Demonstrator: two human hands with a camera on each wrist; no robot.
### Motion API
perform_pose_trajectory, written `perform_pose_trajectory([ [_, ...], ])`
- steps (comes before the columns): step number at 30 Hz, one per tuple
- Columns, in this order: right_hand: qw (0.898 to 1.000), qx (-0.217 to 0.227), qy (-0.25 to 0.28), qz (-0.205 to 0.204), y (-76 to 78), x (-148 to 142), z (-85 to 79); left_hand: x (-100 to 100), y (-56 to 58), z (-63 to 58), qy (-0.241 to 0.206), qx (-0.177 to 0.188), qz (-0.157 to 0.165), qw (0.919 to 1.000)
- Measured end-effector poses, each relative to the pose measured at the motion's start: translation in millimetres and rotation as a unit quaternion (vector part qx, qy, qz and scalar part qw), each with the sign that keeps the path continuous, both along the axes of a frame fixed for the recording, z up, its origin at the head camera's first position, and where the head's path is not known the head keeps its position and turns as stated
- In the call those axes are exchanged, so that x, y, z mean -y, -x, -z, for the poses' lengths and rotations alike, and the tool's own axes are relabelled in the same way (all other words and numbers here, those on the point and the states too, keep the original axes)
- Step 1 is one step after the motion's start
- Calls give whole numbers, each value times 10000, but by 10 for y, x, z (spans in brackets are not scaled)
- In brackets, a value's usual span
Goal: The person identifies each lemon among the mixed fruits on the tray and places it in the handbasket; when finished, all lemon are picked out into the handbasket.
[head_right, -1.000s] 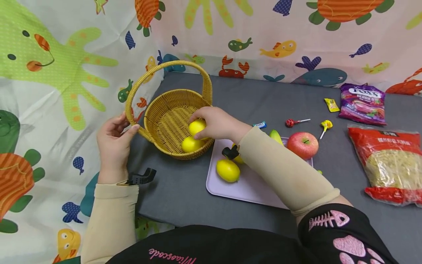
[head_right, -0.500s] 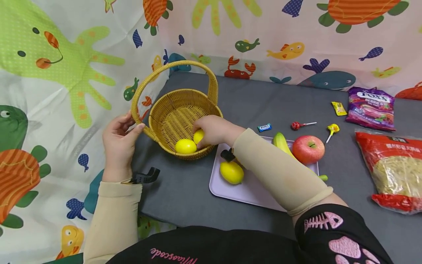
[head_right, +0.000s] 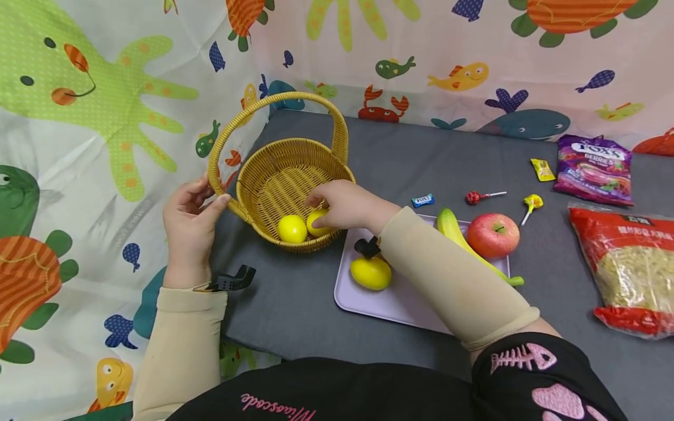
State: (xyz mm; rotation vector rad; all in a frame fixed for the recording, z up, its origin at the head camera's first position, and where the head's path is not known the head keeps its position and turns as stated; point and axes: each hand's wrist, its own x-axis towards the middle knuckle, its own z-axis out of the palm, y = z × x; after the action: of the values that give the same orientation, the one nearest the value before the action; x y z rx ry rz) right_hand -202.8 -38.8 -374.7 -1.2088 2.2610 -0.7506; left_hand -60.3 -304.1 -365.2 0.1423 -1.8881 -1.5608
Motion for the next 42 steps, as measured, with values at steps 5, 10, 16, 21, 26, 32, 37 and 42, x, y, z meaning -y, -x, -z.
perform_pose_trajectory([
  [5,9981,355,372,353,-119,-275,-210,2,-13,9,-166,46,-20,9998],
  [10,9961,401,584,529,-336,-600,-306,9,-43,3,-259,-34,-42,9996],
  [16,9979,14,397,511,-659,-915,-139,14,-53,-7,-205,-123,-116,9996],
  [21,9976,-140,422,532,-869,-1066,70,19,-35,-7,-289,-128,-64,9995],
  [26,9959,-338,645,531,-951,-1121,222,12,-21,-14,-441,-136,-25,9989],
  [32,9966,-376,577,463,-983,-1137,375,-2,-10,-13,-408,-107,-37,9991],
  [37,9981,-39,415,464,-1016,-1153,443,-20,5,-8,-366,-44,-36,9993],
  [42,9974,269,390,544,-1017,-1161,492,-35,13,1,-392,-32,-15,9992],
])
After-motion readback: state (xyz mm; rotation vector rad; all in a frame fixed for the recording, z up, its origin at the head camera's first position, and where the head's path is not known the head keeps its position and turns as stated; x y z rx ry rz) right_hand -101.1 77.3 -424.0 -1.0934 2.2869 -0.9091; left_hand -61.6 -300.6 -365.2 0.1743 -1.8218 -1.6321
